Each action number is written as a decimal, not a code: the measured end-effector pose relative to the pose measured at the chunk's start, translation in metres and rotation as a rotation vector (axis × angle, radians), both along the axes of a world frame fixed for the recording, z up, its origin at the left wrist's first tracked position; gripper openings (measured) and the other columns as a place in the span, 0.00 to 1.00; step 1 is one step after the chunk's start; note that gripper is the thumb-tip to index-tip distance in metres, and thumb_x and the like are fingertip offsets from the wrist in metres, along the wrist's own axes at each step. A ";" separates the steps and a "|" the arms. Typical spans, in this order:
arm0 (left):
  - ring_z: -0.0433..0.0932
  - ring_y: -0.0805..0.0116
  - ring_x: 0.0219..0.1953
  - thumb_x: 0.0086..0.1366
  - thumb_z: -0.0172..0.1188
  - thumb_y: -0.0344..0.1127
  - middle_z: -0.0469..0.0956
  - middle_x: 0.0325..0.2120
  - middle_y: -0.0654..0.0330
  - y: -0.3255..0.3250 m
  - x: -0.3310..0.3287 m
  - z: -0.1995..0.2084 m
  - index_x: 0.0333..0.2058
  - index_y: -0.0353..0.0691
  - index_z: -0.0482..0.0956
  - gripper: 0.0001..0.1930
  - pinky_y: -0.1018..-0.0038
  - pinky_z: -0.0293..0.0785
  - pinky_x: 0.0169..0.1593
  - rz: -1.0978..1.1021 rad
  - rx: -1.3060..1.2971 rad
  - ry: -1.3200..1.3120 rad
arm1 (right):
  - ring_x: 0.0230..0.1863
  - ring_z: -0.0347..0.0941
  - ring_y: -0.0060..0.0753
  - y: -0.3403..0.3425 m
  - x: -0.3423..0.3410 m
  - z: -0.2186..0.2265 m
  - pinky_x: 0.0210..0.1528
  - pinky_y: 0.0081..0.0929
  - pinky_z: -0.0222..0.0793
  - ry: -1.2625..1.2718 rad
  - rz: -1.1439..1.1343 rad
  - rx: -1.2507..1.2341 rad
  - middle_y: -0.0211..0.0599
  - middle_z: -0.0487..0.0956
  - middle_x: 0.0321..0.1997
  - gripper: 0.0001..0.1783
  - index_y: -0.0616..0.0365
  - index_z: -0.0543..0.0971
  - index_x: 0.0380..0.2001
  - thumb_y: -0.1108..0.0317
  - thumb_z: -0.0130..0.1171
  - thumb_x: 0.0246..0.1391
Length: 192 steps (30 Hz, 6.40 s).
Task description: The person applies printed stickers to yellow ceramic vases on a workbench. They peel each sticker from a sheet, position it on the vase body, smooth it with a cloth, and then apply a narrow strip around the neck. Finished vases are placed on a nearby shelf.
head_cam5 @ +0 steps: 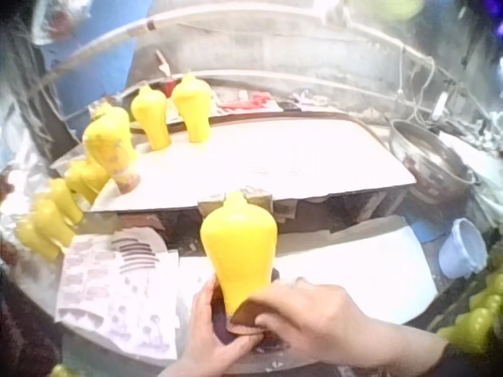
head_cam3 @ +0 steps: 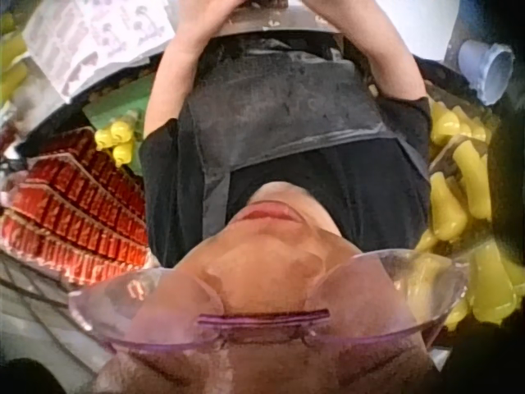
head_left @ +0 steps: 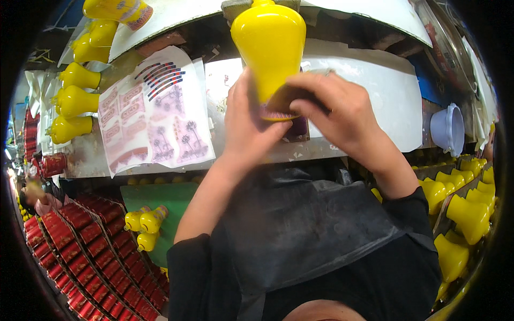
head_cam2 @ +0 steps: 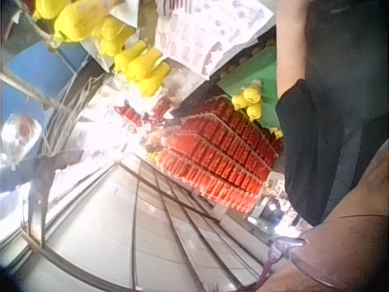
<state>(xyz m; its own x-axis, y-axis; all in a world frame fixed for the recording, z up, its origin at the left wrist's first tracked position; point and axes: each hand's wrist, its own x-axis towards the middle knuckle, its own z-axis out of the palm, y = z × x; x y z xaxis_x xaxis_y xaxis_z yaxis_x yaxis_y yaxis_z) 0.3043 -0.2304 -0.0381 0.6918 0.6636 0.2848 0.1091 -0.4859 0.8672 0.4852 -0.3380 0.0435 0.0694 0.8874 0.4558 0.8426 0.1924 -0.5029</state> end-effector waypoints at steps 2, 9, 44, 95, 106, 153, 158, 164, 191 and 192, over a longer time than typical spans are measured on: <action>0.67 0.44 0.64 0.50 0.76 0.38 0.67 0.62 0.44 0.000 0.000 -0.001 0.71 0.35 0.56 0.52 0.55 0.63 0.68 0.035 0.082 0.013 | 0.40 0.85 0.33 -0.003 0.001 -0.004 0.43 0.26 0.81 0.021 -0.172 0.023 0.42 0.85 0.41 0.20 0.60 0.81 0.49 0.77 0.72 0.52; 0.72 0.44 0.62 0.52 0.76 0.36 0.69 0.60 0.42 0.001 0.001 -0.004 0.69 0.31 0.61 0.48 0.58 0.70 0.64 0.096 0.196 0.055 | 0.40 0.83 0.27 -0.023 -0.004 -0.027 0.42 0.20 0.79 0.287 -0.237 0.019 0.39 0.85 0.43 0.20 0.59 0.81 0.49 0.77 0.73 0.52; 0.71 0.43 0.60 0.43 0.81 0.31 0.67 0.58 0.45 -0.012 0.017 0.009 0.69 0.41 0.61 0.53 0.57 0.72 0.61 0.168 0.192 -0.033 | 0.32 0.85 0.41 -0.012 -0.015 0.014 0.34 0.31 0.79 -0.206 -0.058 -0.129 0.43 0.85 0.35 0.20 0.56 0.79 0.51 0.71 0.69 0.54; 0.69 0.59 0.66 0.59 0.74 0.30 0.64 0.68 0.50 0.000 -0.002 0.024 0.77 0.40 0.39 0.57 0.66 0.71 0.65 -0.096 -0.709 -0.392 | 0.40 0.85 0.31 0.006 0.006 -0.009 0.44 0.25 0.80 0.425 -0.148 0.063 0.42 0.87 0.42 0.17 0.61 0.83 0.50 0.72 0.69 0.57; 0.68 0.45 0.66 0.54 0.77 0.35 0.65 0.65 0.43 -0.005 0.009 0.014 0.74 0.36 0.52 0.54 0.59 0.66 0.67 0.064 -0.110 -0.116 | 0.36 0.83 0.38 -0.038 -0.016 -0.005 0.39 0.28 0.79 0.038 -0.096 0.186 0.41 0.86 0.37 0.20 0.55 0.86 0.42 0.82 0.73 0.43; 0.56 0.37 0.71 0.63 0.61 0.47 0.53 0.69 0.32 0.010 0.029 0.014 0.73 0.25 0.41 0.52 0.54 0.53 0.73 0.076 -0.050 0.121 | 0.37 0.85 0.38 -0.006 0.003 -0.042 0.41 0.27 0.79 0.163 -0.351 0.059 0.43 0.85 0.40 0.15 0.57 0.81 0.47 0.69 0.69 0.58; 0.54 0.39 0.73 0.66 0.53 0.49 0.53 0.71 0.34 0.010 0.028 0.015 0.74 0.27 0.43 0.47 0.58 0.51 0.74 0.059 -0.111 0.114 | 0.38 0.84 0.33 -0.007 0.008 -0.046 0.41 0.25 0.79 0.259 -0.337 0.109 0.41 0.85 0.40 0.15 0.58 0.81 0.47 0.69 0.70 0.58; 0.52 0.53 0.75 0.68 0.56 0.44 0.50 0.73 0.44 0.012 0.021 0.021 0.75 0.33 0.39 0.47 0.64 0.47 0.75 -0.088 -0.250 0.057 | 0.38 0.84 0.29 -0.019 0.001 -0.036 0.41 0.23 0.79 0.379 -0.248 0.000 0.39 0.85 0.40 0.16 0.58 0.81 0.48 0.71 0.70 0.57; 0.63 0.47 0.70 0.53 0.71 0.39 0.59 0.67 0.41 0.021 0.016 0.008 0.74 0.31 0.38 0.60 0.59 0.60 0.71 -0.157 -0.333 -0.042 | 0.31 0.81 0.37 0.010 0.013 -0.008 0.34 0.30 0.76 -0.195 -0.093 0.045 0.38 0.83 0.33 0.12 0.55 0.83 0.43 0.70 0.70 0.54; 0.63 0.47 0.70 0.53 0.71 0.39 0.59 0.68 0.41 0.022 0.018 0.009 0.74 0.31 0.38 0.60 0.58 0.59 0.72 -0.148 -0.321 -0.031 | 0.34 0.83 0.35 0.006 0.015 -0.012 0.38 0.28 0.78 -0.056 -0.078 0.063 0.39 0.85 0.36 0.13 0.56 0.83 0.44 0.70 0.70 0.55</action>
